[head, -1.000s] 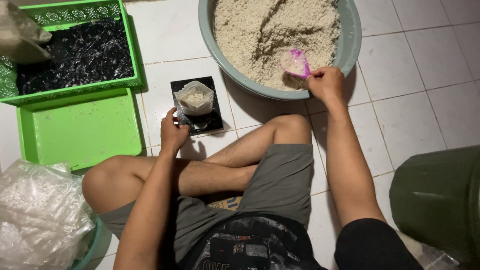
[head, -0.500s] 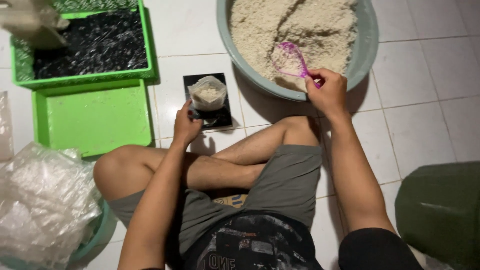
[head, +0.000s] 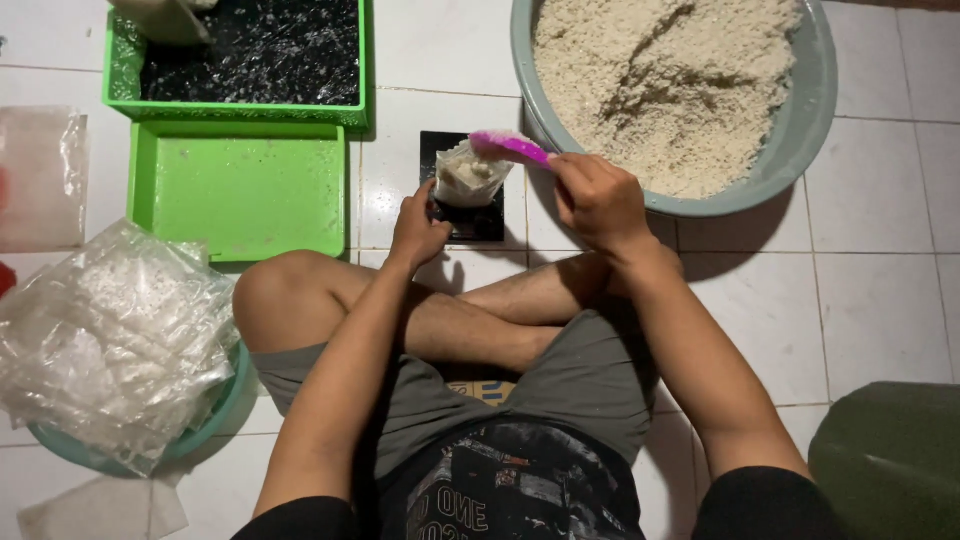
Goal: Manual packaging of granular food material into small plastic bags using a scoop and a digital scale.
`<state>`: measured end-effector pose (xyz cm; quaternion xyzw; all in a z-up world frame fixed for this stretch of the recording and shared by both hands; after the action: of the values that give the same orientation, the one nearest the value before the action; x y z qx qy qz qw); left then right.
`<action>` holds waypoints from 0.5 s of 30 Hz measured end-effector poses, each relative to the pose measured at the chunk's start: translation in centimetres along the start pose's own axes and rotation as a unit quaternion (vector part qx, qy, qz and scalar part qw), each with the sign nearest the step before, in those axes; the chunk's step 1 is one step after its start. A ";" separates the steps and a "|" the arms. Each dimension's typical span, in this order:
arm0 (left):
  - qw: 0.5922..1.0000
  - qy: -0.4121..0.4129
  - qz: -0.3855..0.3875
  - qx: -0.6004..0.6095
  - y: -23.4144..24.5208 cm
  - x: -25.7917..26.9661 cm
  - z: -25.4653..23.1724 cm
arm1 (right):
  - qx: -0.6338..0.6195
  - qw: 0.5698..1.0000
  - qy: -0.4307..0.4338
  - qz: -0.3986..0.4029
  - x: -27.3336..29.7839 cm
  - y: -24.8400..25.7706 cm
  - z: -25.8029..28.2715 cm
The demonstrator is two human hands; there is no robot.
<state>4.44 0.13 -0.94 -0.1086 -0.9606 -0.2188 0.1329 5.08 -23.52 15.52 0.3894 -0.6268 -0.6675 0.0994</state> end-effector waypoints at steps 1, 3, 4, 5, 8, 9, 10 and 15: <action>1.000 0.001 -0.001 0.000 0.0 0.0 0.1 | -0.001 1.000 0.001 0.000 -0.1 -0.3 0.1; 1.000 0.010 0.007 0.004 -0.1 -0.2 0.2 | 0.065 0.998 0.017 0.004 -0.2 -0.9 0.5; 1.000 0.010 0.007 0.004 -0.1 -0.3 0.3 | 0.065 0.998 0.018 0.004 -0.2 -1.0 0.2; 1.000 0.010 0.009 0.004 -0.2 -0.4 0.5 | 0.025 1.000 0.003 0.009 -0.1 -1.2 -0.3; 1.000 0.014 0.012 -0.001 -0.3 -0.6 0.9 | -0.120 0.990 -0.079 0.019 0.2 -0.5 -1.6; 1.000 0.017 0.013 -0.006 -0.3 -0.6 1.1 | -0.222 0.964 -0.144 0.022 0.5 -0.4 -2.4; 1.000 0.018 0.015 -0.007 -0.4 -0.8 1.3 | -0.223 0.964 -0.146 0.023 0.9 -0.2 -3.0; 0.999 0.032 -0.003 0.003 0.2 0.0 0.4 | -0.383 0.870 -0.303 -0.075 4.4 1.5 -7.3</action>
<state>4.43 0.45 -1.18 -0.0984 -0.9568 -0.2193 0.1633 6.24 -32.10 15.79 0.1455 -0.2908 -0.9457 -0.0039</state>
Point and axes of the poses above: each hand's wrist, its own x-axis away from the middle knuckle, its own y-axis out of the back of the hand, z = x × y, the point moved 5 cm from there along -x, towards the middle knuckle, and after that the axes turned 12 degrees about z, right-handed, at the moved point
